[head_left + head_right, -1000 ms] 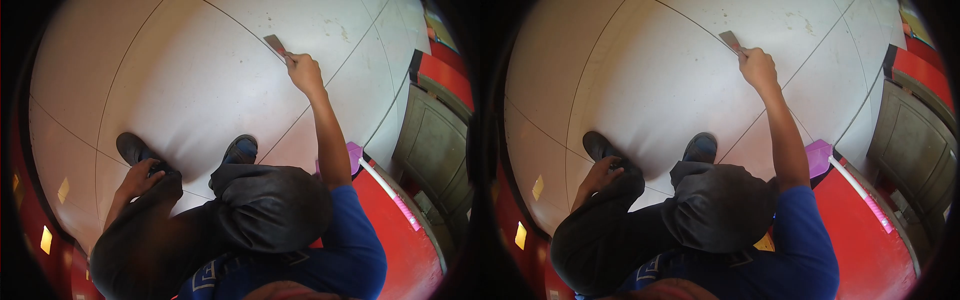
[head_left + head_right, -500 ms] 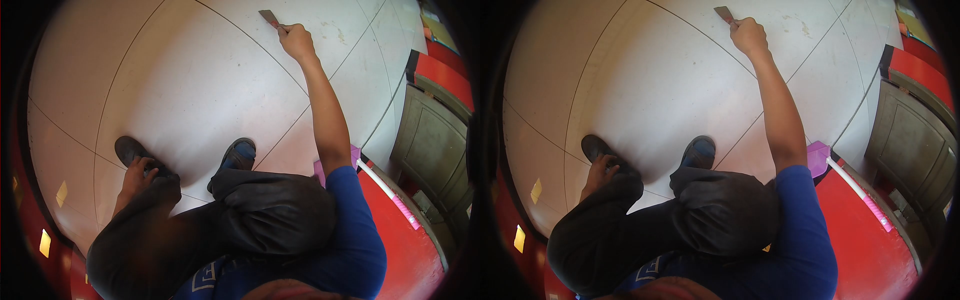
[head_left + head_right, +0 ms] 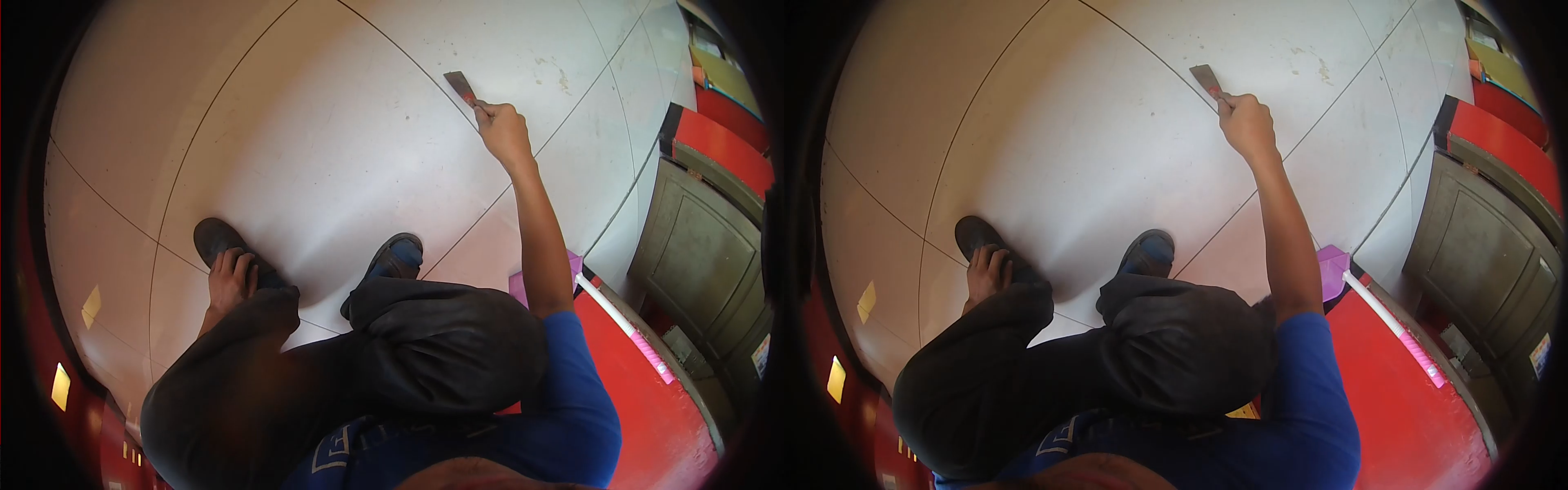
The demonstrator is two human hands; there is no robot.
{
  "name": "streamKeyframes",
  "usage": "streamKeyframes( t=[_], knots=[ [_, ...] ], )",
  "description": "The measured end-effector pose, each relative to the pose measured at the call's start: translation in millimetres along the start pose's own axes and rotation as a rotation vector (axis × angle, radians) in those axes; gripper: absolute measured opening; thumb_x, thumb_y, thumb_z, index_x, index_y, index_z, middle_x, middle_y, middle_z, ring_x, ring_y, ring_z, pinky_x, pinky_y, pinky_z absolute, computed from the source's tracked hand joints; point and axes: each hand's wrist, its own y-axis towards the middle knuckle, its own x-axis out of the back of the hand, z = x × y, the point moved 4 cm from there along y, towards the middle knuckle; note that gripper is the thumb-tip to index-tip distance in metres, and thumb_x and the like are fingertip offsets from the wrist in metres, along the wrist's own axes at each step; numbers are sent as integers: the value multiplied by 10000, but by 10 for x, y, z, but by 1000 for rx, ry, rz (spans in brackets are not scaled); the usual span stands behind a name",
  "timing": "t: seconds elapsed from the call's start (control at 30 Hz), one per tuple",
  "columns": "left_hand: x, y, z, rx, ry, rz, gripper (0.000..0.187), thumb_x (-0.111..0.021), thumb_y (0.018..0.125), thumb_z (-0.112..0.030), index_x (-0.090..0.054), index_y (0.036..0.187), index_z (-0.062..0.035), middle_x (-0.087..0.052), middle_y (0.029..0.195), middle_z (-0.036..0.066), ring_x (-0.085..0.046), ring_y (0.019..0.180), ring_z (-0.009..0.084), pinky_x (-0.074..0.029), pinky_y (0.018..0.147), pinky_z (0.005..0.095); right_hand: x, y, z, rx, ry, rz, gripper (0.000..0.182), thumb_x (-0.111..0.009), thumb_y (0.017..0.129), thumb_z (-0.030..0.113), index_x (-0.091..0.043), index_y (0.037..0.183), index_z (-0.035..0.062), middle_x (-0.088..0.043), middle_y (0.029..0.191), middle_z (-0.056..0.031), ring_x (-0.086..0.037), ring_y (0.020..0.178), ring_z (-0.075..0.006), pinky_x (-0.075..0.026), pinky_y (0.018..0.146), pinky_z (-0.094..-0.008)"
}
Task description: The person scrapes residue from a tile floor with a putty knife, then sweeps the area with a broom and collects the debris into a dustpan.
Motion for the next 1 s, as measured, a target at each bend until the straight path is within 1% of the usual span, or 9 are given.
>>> streamKeyframes(
  t=[0.13, 0.23, 0.27, 0.3, 0.37, 0.5, 0.7, 0.8, 1.0],
  knots=[
    [-110, 67, -12, -111, 99, -92, 236, -681, 776, -183, -628, 982, -81, -568, 1036, 116, -553, 968, 307, -435, 842, 461, 61, 514, 443, -31, -41, -54, 290, -547, 925, 266, -713, 1089, 92, -672, 818, -240, -654, 826, -416, -520, 752, -428],
    [-87, 118, -12, -227, 106, -37, 250, -676, 749, -232, -627, 954, -96, -569, 1031, 100, -540, 1001, 287, -385, 887, 493, 106, 118, 267, 68, -39, -47, 298, -538, 936, 302, -727, 1051, 101, -658, 801, -248, -650, 794, -428, -521, 727, -441],
    [-53, 209, 36, -263, 54, 14, 260, -675, 731, -250, -626, 940, -104, -572, 1027, 89, -534, 1011, 278, -365, 903, 506, 135, -120, 278, -45, -136, 60, 276, -539, 939, 283, -724, 1079, 134, -664, 829, -246, -657, 807, -417, -525, 751, -434],
    [-34, 267, 176, -223, 106, -52, 260, -675, 731, -250, -626, 940, -104, -572, 1027, 89, -534, 1011, 278, -365, 903, 506, -47, -158, 22, 195, -68, -91, 256, -548, 936, 247, -718, 1101, 151, -667, 861, -251, -662, 823, -414, -530, 773, -424],
    [-173, 129, 225, -295, -26, 22, 263, -678, 705, -252, -620, 920, -112, -577, 1014, 76, -528, 1026, 273, -358, 912, 503, -8, -114, 160, 89, -26, -54, 271, -563, 927, 227, -707, 1098, 74, -670, 847, -259, -668, 812, -413, -537, 757, -416],
    [-133, 167, 189, -301, 3, 64, 279, -681, 683, -240, -621, 924, -113, -574, 988, 72, -529, 1018, 271, -354, 929, 498, 31, 209, 428, 67, -9, -74, 280, -569, 922, 256, -713, 1063, 61, -670, 816, -249, -664, 784, -416, -528, 720, -426],
    [-170, 164, 262, -313, -14, 86, 309, -671, 674, -258, -617, 939, -108, -570, 997, 82, -520, 1034, 283, -341, 937, 521, -217, -767, 52, 43, -33, 27, 276, -569, 926, 288, -703, 1127, 155, -659, 826, -243, -651, 828, -415, -517, 741, -437],
    [-148, 184, 206, -287, -21, 83, 289, -654, 687, -242, -615, 935, -99, -566, 996, 89, -506, 1038, 287, -331, 947, 528, -228, -447, 533, 16, -29, 24, 265, -547, 937, 245, -704, 1115, 129, -638, 722, -237, -643, 711, -427, -513, 655, -448],
    [-164, 164, 238, -266, -68, 115, 287, -658, 684, -218, -609, 941, -100, -564, 1014, 96, -504, 1054, 288, -327, 960, 533, -448, -988, 214, 26, -65, 71, 288, -572, 912, 263, -700, 1130, 124, -661, 789, -242, -653, 755, -409, -514, 704, -462]
  ],
)
